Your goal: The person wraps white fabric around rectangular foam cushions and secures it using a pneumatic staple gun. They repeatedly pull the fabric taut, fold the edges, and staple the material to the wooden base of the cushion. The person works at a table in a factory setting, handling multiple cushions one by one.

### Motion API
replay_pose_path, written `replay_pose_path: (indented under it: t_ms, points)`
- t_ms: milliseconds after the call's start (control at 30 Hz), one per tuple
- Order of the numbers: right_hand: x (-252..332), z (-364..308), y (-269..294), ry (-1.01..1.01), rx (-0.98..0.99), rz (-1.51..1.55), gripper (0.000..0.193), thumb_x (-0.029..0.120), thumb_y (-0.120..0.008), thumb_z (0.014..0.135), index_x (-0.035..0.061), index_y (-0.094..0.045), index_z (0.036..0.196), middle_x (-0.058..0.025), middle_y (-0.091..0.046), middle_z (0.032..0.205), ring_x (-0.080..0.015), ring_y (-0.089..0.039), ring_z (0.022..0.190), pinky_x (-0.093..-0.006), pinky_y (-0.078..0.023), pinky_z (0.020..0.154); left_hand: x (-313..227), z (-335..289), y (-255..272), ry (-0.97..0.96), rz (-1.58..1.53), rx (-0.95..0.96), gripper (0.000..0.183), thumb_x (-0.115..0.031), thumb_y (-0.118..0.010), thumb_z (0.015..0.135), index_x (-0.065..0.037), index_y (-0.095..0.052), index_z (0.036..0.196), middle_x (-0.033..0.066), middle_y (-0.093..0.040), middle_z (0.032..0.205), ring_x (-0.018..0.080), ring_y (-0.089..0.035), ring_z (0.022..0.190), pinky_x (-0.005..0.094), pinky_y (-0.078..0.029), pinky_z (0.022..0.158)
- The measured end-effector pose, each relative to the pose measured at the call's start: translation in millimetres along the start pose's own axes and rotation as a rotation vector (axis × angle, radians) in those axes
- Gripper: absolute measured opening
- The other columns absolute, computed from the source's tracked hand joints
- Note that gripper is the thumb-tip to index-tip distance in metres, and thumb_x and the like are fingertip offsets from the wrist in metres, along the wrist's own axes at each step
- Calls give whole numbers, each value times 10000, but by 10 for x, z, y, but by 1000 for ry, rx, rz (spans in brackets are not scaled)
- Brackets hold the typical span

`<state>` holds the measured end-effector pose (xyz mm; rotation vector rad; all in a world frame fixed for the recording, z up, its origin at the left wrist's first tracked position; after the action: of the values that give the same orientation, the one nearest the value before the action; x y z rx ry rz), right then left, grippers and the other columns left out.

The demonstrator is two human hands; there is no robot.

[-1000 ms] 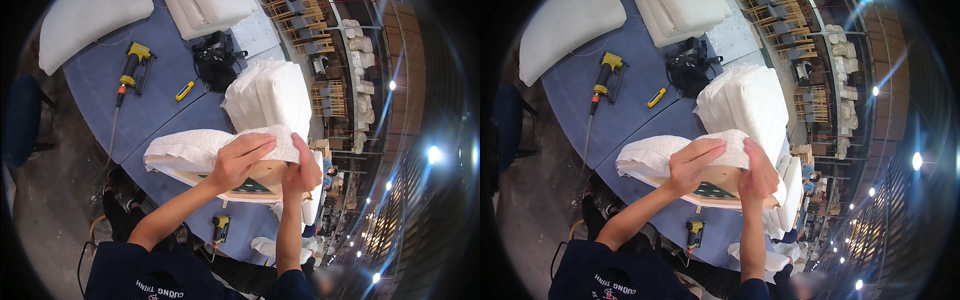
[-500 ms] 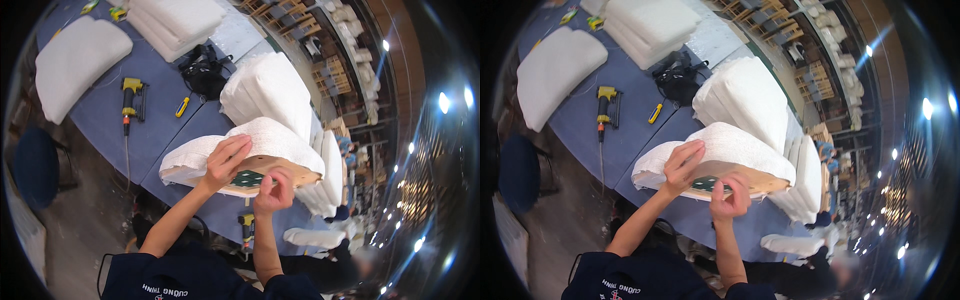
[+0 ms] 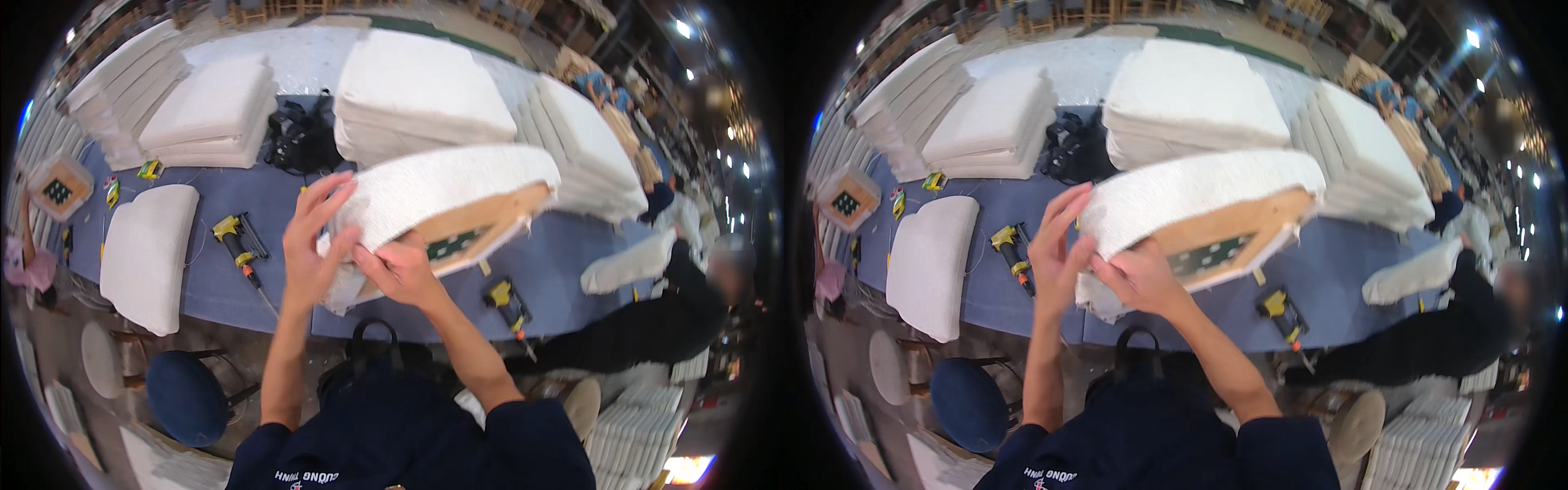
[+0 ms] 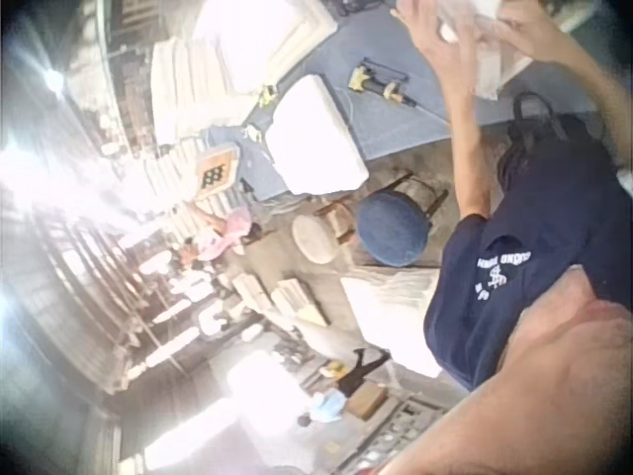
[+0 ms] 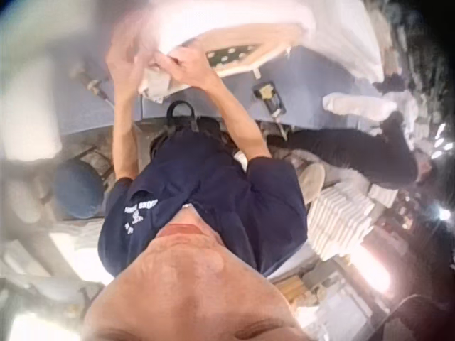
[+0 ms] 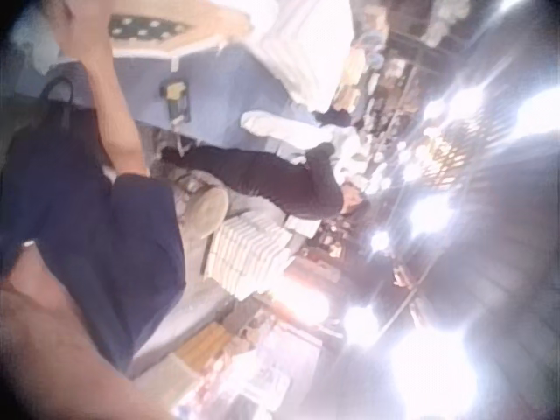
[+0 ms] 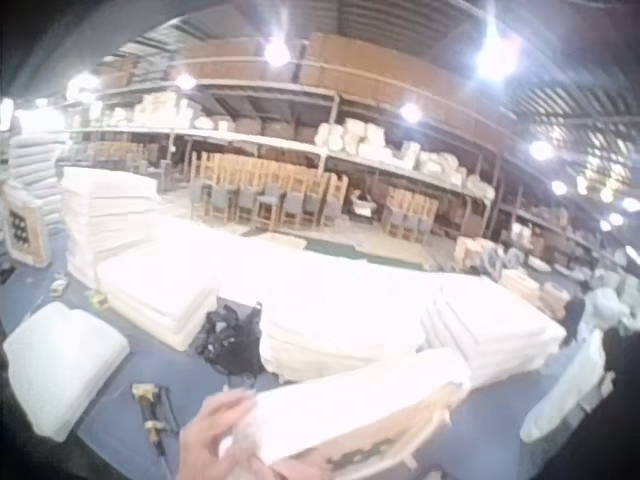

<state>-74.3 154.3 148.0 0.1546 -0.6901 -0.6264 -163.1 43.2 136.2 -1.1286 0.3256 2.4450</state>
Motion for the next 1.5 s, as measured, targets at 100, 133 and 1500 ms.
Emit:
replay_pose_path:
  t_ms: [100, 133, 1500]
  points:
    - [-145, -134, -3, 52, 23, -33, 87, 36, -715, 881, -6, -706, 805, -118, -690, 726, -310, -675, 672, -408, -529, 683, 198, 98, -77, 2, -48, 269, 400, -88, -709, 856, -28, -741, 1250, 212, -548, 1487, 341, -519, 1379, 426, -394, 1149]
    - [-135, -114, 0, 133, -8, -81, 89, 42, -721, 872, -2, -702, 798, -117, -690, 724, -324, -677, 671, -418, -535, 684, 192, 115, -76, -4, -33, 296, 424, -100, -714, 846, -43, -739, 1265, 223, -520, 1512, 361, -486, 1413, 460, -376, 1166]
    - [-1589, -2757, 3367, -696, -1067, -79, 314, 97, -610, 1034, -6, -546, 1323, -133, -687, 966, -177, -651, 754, -325, -571, 638, -42, -3, -283, 68, 27, 277, 452, -4, -813, 721, -143, -809, 1151, 169, -543, 1427, 331, -565, 1314, 438, -512, 1071]
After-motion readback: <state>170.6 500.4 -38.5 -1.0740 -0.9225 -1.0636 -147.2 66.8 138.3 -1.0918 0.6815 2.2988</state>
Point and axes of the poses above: each hand's wrist, its own z-axis towards the middle knuckle, its own y-axis out of the back of the hand, x = y × z, the point moved 8 cm from there along z, towards the middle knuckle
